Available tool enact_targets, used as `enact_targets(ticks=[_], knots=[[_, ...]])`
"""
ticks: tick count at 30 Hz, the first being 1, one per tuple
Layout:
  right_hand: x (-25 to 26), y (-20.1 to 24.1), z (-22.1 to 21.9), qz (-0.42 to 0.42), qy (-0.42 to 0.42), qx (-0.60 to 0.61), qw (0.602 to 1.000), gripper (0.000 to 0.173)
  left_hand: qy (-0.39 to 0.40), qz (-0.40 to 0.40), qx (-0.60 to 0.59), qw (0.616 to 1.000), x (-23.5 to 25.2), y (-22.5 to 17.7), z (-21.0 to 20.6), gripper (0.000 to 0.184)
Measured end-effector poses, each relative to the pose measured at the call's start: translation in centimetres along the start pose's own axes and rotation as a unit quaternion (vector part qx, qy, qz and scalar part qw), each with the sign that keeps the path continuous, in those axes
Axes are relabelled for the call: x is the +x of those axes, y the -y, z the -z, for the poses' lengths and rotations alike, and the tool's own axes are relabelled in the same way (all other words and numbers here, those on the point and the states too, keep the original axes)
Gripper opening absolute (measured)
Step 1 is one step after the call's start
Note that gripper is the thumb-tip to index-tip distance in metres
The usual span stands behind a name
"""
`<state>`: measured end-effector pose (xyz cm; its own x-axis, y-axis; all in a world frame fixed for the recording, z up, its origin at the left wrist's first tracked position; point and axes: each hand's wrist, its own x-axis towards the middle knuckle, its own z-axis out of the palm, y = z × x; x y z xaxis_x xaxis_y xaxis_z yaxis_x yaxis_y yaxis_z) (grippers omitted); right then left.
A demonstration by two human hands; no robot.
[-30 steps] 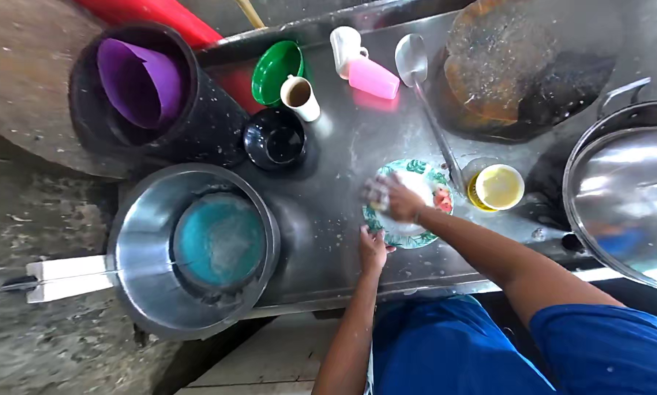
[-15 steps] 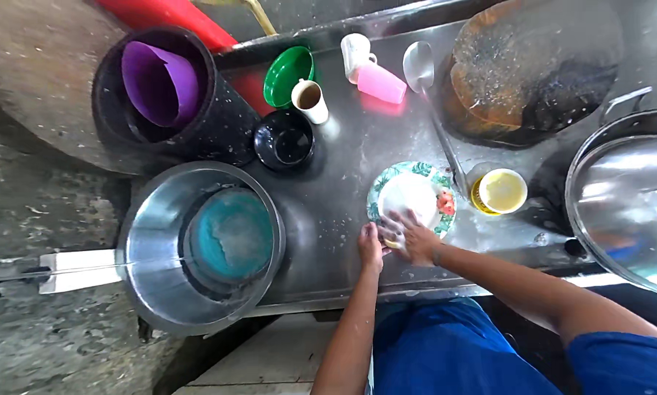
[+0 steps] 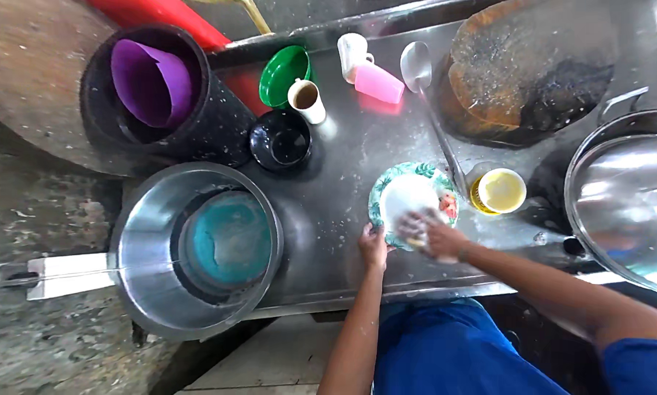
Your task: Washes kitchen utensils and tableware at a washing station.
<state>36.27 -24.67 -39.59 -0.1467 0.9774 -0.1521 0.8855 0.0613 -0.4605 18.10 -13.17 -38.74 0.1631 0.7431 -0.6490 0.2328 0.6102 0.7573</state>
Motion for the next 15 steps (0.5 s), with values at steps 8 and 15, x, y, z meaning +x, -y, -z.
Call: enact_targets(ticks=[8,15], knots=[[9.5,2.4,0.5,-0.089,-0.128,-0.018,0.988,0.067,-0.016,0.037,-0.041,0.998,-0.1,-0.6,-0.1,0.046],[5.2,-3.4,3.5,-0.166,-0.048,-0.065,0.983,0.063,0.01,0.002,0.004,1.0,0.0,-0.1,0.1,0.045]])
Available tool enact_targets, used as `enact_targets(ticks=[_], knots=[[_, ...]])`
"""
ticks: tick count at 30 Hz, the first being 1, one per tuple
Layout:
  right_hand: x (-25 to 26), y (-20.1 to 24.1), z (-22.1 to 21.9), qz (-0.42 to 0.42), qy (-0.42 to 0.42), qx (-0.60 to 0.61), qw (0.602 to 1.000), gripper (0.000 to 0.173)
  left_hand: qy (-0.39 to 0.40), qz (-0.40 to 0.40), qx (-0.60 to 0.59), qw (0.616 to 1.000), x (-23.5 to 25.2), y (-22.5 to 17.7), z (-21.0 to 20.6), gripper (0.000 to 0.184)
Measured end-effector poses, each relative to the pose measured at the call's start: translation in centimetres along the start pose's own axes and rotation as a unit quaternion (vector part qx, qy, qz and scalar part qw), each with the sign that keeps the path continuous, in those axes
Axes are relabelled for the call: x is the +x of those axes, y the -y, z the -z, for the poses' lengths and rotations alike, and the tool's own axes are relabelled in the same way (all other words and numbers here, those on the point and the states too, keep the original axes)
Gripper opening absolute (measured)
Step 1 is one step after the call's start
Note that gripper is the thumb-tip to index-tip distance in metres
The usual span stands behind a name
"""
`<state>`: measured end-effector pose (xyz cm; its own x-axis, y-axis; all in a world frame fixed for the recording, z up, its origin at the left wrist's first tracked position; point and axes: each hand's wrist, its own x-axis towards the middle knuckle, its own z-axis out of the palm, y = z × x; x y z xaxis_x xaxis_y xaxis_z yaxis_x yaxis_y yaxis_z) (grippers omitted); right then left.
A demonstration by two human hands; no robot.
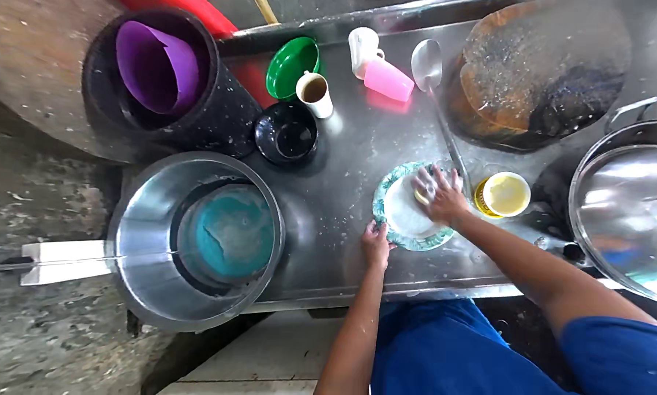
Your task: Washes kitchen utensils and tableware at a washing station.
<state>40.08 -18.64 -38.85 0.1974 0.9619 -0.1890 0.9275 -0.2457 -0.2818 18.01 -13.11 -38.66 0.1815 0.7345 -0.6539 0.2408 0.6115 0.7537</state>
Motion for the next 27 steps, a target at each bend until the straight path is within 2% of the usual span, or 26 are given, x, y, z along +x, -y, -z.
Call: enact_targets(ticks=[2,4,5,7,9,11,13,15,16,18,19,20,21,23,25,26,27], knots=[[3.6,3.4,-0.5,-0.016,-0.049,0.014,0.999,0.067,-0.011,0.009,-0.011,1.0,0.0,-0.3,-0.2,0.041],[1.4,7.7,-2.7,0.069,-0.054,0.065,0.994,0.071,-0.034,0.03,-0.028,0.999,-0.2,-0.5,-0.2,0.041],[-0.8,8.1,-3.3,0.121,-0.014,0.071,0.99,0.073,-0.043,0.033,-0.029,0.998,0.0,-0.7,-0.4,0.044],[-5.0,4.9,-2.8,0.174,0.064,0.063,0.981,0.068,-0.029,0.016,-0.016,0.999,0.2,-0.3,-0.3,0.04],[-5.4,-0.3,-0.6,0.139,0.072,0.017,0.987,0.067,-0.005,-0.006,0.013,1.0,0.3,0.2,-0.2,0.041],[-1.2,-2.7,1.2,0.032,0.017,-0.029,0.999,0.073,0.0,-0.013,0.036,0.999,0.3,0.3,-0.2,0.043],[3.9,-0.4,1.7,-0.037,-0.034,-0.03,0.998,0.07,-0.006,-0.012,0.042,0.999,0.4,0.3,-0.4,0.043],[5.3,5.0,-0.3,0.001,-0.057,0.021,0.998,0.071,-0.018,0.009,0.014,1.0,0.4,0.0,-0.4,0.04],[3.8,7.6,-2.0,0.047,-0.051,0.056,0.996,0.072,-0.027,0.03,-0.01,0.999,0.2,-0.3,-0.1,0.04],[-1.6,9.6,-3.6,0.123,0.023,0.096,0.988,0.078,-0.022,0.069,-0.043,0.996,0.2,-1.4,0.5,0.048],[-4.8,9.1,-3.6,0.148,0.055,0.103,0.982,0.077,-0.012,0.079,-0.059,0.995,0.0,-1.7,0.9,0.05],[-7.7,7.9,-3.2,0.164,0.053,0.112,0.979,0.073,0.004,0.089,-0.081,0.993,-0.7,-2.4,1.2,0.046],[-10.0,6.0,-2.7,0.185,-0.003,0.119,0.976,0.063,0.014,0.088,-0.106,0.99,-1.9,-3.3,1.3,0.04],[-12.2,2.3,-0.8,0.211,-0.121,0.127,0.962,0.045,0.045,0.03,-0.105,0.993,-4.9,-5.3,1.3,0.036],[-11.6,0.1,3.1,0.237,-0.151,0.128,0.951,0.033,0.097,-0.127,0.048,0.986,-6.6,-7.2,1.4,0.055],[-11.2,-0.3,5.0,0.25,-0.133,0.13,0.95,0.033,0.101,-0.215,0.179,0.955,-7.0,-7.8,1.5,0.067],[-10.8,-0.4,6.7,0.258,-0.118,0.143,0.948,0.035,0.098,-0.3,0.307,0.898,-7.3,-8.4,1.5,0.072]])
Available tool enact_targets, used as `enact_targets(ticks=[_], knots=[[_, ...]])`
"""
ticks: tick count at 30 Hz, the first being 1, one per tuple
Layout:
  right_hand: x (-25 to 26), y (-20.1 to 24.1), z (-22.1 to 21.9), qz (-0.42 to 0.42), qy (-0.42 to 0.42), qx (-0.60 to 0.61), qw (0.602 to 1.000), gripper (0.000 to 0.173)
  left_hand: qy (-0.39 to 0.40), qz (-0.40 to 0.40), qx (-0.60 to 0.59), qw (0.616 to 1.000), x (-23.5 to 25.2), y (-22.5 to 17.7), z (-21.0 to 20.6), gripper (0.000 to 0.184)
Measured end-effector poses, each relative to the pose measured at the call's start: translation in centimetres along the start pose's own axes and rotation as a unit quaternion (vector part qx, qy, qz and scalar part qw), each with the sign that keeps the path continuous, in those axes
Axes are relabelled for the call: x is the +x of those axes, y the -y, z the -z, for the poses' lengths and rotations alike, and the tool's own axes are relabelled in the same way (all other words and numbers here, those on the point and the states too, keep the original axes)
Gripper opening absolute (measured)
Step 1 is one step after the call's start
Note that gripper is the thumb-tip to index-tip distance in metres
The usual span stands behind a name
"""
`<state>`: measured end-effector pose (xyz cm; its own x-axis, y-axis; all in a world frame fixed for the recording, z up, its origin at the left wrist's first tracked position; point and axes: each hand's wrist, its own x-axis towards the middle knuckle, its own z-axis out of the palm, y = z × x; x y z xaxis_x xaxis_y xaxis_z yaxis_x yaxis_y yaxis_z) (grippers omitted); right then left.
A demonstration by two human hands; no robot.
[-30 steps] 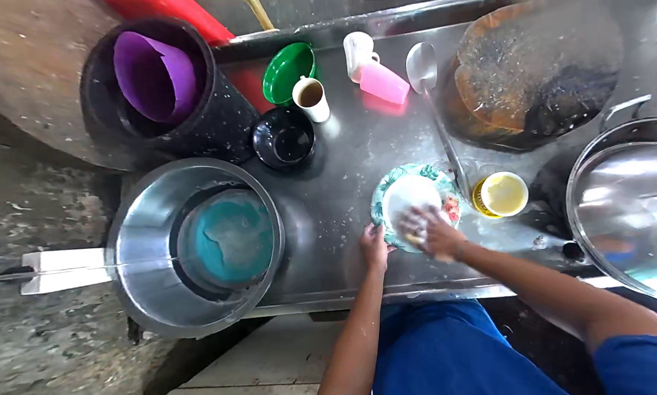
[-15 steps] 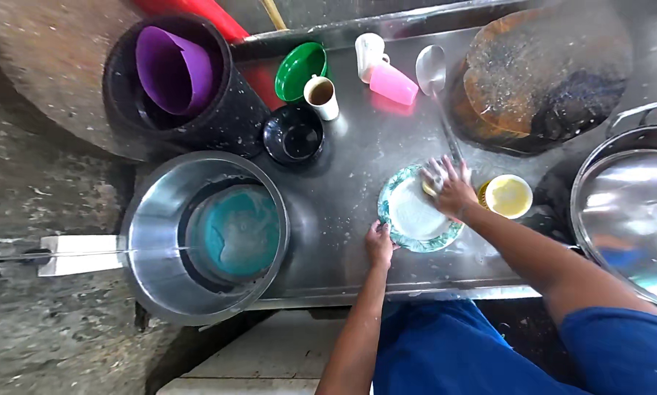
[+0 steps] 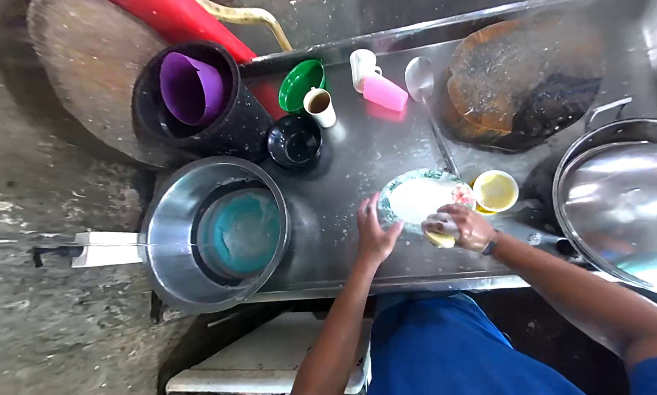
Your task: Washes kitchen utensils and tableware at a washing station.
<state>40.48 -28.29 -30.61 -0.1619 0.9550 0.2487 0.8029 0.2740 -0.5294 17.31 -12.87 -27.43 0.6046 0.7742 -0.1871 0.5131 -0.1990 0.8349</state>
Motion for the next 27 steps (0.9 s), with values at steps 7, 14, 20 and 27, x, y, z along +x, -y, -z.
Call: enact_targets(ticks=[7,14,20,27], knots=[[8.4,2.6,7.7,0.032,-0.171,-0.025,0.984,0.025,-0.006,-0.265,0.176,0.948,0.9,-4.5,1.4,0.029],[8.0,1.9,-4.0,-0.069,-0.212,0.142,0.964,0.053,-0.125,-0.083,0.09,0.985,-1.8,-2.5,-2.1,0.023],[9.1,4.2,-5.1,-0.068,-0.223,0.148,0.961,0.073,-0.149,-0.079,0.052,0.984,-2.8,-1.5,-2.6,0.022],[9.8,2.8,-4.5,-0.159,-0.231,0.144,0.949,0.05,-0.174,-0.093,0.094,0.976,-3.1,-1.2,-2.6,0.025]])
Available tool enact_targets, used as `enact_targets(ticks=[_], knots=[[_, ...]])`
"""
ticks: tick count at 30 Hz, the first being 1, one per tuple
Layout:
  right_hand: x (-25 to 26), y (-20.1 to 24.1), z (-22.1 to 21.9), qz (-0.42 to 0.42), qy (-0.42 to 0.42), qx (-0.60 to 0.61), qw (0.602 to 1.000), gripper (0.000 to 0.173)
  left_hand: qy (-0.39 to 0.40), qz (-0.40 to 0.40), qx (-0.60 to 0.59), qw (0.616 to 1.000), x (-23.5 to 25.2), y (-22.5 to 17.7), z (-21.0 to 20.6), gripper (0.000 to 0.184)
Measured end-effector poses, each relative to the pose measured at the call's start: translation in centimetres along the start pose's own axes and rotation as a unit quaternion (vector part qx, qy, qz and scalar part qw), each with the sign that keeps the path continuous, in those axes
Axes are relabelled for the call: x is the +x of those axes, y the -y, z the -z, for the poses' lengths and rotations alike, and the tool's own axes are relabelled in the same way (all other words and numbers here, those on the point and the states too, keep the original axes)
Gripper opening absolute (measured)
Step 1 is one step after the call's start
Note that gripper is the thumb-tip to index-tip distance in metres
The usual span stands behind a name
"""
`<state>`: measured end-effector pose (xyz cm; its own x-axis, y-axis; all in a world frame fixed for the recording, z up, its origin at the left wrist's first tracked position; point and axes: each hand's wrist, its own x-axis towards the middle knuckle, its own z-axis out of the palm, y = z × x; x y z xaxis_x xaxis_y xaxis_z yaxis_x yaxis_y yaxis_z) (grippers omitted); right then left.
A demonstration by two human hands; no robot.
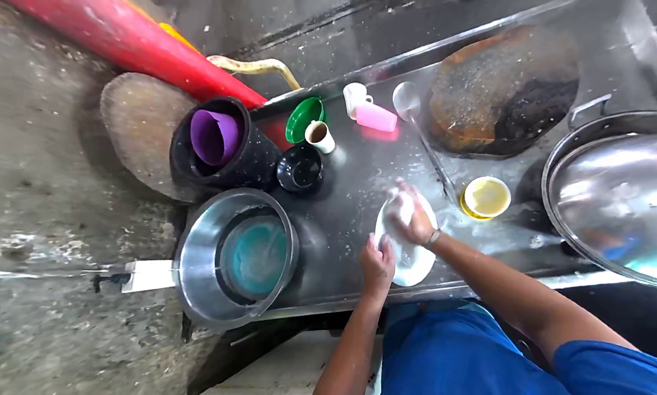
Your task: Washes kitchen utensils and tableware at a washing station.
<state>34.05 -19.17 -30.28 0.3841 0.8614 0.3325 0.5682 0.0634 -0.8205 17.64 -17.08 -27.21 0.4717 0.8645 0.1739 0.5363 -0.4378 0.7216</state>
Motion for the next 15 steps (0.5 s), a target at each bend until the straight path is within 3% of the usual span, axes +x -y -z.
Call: enact_targets(ticks=[2,3,6,8,10,12,14,15], knots=[[-0.2,1.2,-0.4,0.061,0.01,0.01,0.998,0.052,0.016,-0.016,-0.017,1.0,-0.2,0.1,0.3,0.029],[-0.8,0.2,-0.2,0.025,0.0,0.033,0.999,0.052,0.005,-0.034,-0.019,0.999,-0.8,0.5,0.2,0.026],[0.0,-5.6,1.5,-0.252,-0.082,0.1,0.959,0.045,-0.022,-0.025,-0.091,0.995,-2.3,1.7,-0.6,0.028],[0.0,-7.3,1.9,-0.317,-0.08,0.084,0.941,0.048,0.024,0.03,-0.131,0.991,-2.6,2.3,-0.3,0.035],[0.7,-5.3,2.9,-0.251,-0.049,0.004,0.967,0.052,0.076,0.056,-0.119,0.988,-0.6,1.4,1.0,0.035],[1.0,-0.6,3.0,-0.06,-0.026,-0.071,0.995,0.045,0.133,0.045,-0.051,0.989,2.1,-1.0,2.8,0.037],[0.8,2.8,1.9,0.138,-0.028,-0.087,0.986,0.035,0.152,0.018,-0.01,0.988,3.4,-2.5,3.2,0.034],[1.0,3.0,1.7,0.162,-0.026,-0.066,0.984,0.035,0.132,-0.002,-0.01,0.991,3.4,-2.6,2.9,0.034]])
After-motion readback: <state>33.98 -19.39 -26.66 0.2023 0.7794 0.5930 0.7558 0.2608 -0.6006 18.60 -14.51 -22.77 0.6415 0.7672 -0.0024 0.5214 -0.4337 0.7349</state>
